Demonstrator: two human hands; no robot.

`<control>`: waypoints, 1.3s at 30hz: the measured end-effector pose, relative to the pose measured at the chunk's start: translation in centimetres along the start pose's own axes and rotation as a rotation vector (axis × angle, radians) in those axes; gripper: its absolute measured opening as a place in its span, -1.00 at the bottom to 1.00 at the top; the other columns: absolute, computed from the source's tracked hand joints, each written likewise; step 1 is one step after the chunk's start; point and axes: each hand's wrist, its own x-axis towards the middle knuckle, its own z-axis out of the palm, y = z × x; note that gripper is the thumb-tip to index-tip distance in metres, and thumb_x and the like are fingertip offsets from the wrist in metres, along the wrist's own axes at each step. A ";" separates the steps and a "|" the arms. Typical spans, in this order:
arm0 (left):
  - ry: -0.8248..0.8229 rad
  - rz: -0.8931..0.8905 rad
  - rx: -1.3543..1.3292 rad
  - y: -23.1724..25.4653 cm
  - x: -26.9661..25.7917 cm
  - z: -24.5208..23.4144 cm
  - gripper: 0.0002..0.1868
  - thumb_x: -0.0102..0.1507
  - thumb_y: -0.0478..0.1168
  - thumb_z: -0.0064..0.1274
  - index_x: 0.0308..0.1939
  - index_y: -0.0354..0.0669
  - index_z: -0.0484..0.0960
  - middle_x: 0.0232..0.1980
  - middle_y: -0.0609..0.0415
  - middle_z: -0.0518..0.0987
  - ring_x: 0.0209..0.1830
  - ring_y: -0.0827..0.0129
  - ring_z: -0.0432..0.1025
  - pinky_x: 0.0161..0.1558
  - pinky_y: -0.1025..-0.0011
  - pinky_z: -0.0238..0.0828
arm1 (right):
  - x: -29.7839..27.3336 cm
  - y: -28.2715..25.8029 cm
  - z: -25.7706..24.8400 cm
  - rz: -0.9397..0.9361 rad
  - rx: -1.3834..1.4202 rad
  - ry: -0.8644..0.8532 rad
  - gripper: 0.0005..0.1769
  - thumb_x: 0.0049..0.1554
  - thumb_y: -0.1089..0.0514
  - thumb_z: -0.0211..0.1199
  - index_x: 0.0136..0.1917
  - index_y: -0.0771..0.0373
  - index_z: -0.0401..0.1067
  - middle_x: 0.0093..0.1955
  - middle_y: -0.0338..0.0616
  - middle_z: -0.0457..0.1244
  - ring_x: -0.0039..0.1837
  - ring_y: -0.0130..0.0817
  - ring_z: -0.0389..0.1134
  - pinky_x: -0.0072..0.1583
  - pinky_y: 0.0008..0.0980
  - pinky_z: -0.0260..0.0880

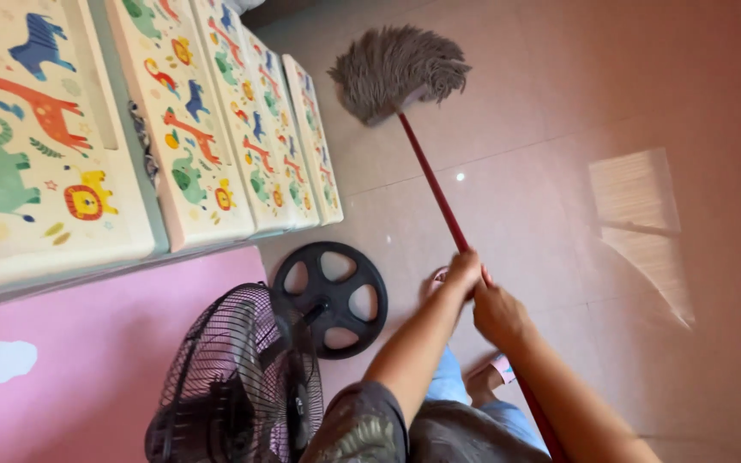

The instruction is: The person mops the tiled floor of a bedroom using a red-handled mop. They move the mop back and forth across the floor, covering areas near a bed, a storage unit, and a standing fan.

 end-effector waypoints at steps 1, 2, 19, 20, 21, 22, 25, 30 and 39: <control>-0.040 0.017 0.208 -0.5 -1.7 1.4 -0.33 0.42 0.04 -0.56 0.34 -0.40 0.39 0.30 -0.14 0.51 0.38 0.02 0.39 0.31 0.09 0.30 | -1.9 0.9 0.9 0.043 0.103 -0.049 -0.70 0.12 0.18 0.09 0.15 0.08 0.29 -0.05 -0.08 0.48 0.02 -0.05 0.55 -0.04 -0.02 0.58; -0.039 0.021 0.215 -0.9 -2.6 2.8 -0.33 0.42 0.04 -0.56 0.34 -0.40 0.39 0.30 -0.14 0.51 0.38 0.02 0.39 0.31 0.09 0.30 | -3.5 1.7 1.5 0.046 0.107 -0.043 -0.70 0.12 0.18 0.09 0.15 0.08 0.29 -0.05 -0.08 0.48 0.02 -0.05 0.55 -0.04 -0.02 0.58; 0.025 -0.424 -0.256 -21.6 -15.1 32.8 -0.60 0.40 0.15 -0.25 0.06 -0.05 0.39 -0.13 -0.01 0.64 -0.57 0.17 0.53 -0.54 0.23 0.53 | -37.8 12.1 9.9 0.379 0.361 -0.258 -0.44 0.20 0.14 -0.12 0.47 0.05 0.10 0.38 0.22 0.21 0.24 0.17 0.44 0.16 0.11 0.49; 0.024 -0.425 -0.251 -20.8 -15.6 32.5 -0.60 0.40 0.15 -0.25 0.06 -0.05 0.39 -0.13 -0.01 0.64 -0.57 0.17 0.53 -0.54 0.23 0.53 | -37.7 12.1 9.4 0.383 0.366 -0.259 -0.44 0.20 0.14 -0.12 0.47 0.05 0.10 0.38 0.22 0.21 0.24 0.17 0.44 0.16 0.11 0.49; -0.001 -0.453 -0.318 -19.9 -16.1 32.0 -0.62 0.41 0.12 -0.26 0.07 -0.06 0.36 -0.26 0.00 0.58 -0.68 0.23 0.43 -0.66 0.25 0.45 | -37.3 12.1 8.8 0.408 0.354 -0.290 -0.48 0.19 0.15 -0.10 0.43 0.04 0.15 0.37 0.11 0.24 0.21 0.13 0.46 0.12 0.10 0.51; -0.026 -0.480 -0.385 -19.0 -16.5 31.3 -0.65 0.42 0.10 -0.28 0.07 -0.06 0.32 -0.38 0.00 0.52 -0.79 0.30 0.32 -0.78 0.27 0.38 | -36.8 11.9 8.1 0.433 0.342 -0.321 -0.51 0.18 0.16 -0.08 0.39 0.03 0.19 0.36 0.01 0.28 0.18 0.09 0.48 0.09 0.08 0.52; -0.052 -0.425 -0.424 -16.5 -15.8 30.4 -0.66 0.45 0.04 -0.30 0.00 -0.17 0.32 -0.53 -0.08 0.46 -0.79 0.24 0.37 -0.78 0.26 0.36 | -34.9 12.8 5.9 0.369 0.300 -0.299 -0.57 0.18 0.19 -0.13 0.30 0.03 0.26 0.35 0.08 0.28 0.10 0.14 0.51 0.02 0.14 0.53; -0.097 -0.324 -0.326 -13.8 -6.8 30.0 -0.60 0.45 0.08 -0.35 -0.07 -0.22 0.18 -0.65 -0.24 0.49 -0.71 0.03 0.46 -0.67 0.07 0.35 | -27.9 13.1 2.1 0.388 0.308 -0.300 -0.58 0.21 0.20 -0.22 0.28 0.04 0.28 0.13 0.03 0.38 0.08 0.14 0.47 0.09 0.13 0.46; 0.016 -0.080 -0.058 7.6 -3.5 14.5 -0.46 0.44 0.05 -0.32 0.00 -0.48 0.46 -0.37 -0.08 0.64 -0.23 0.28 0.61 -0.07 0.31 0.56 | -7.5 12.6 -4.2 0.204 0.143 0.056 -0.74 0.12 0.15 0.13 0.11 0.02 0.29 -0.15 -0.07 0.45 -0.09 -0.09 0.55 -0.13 -0.09 0.57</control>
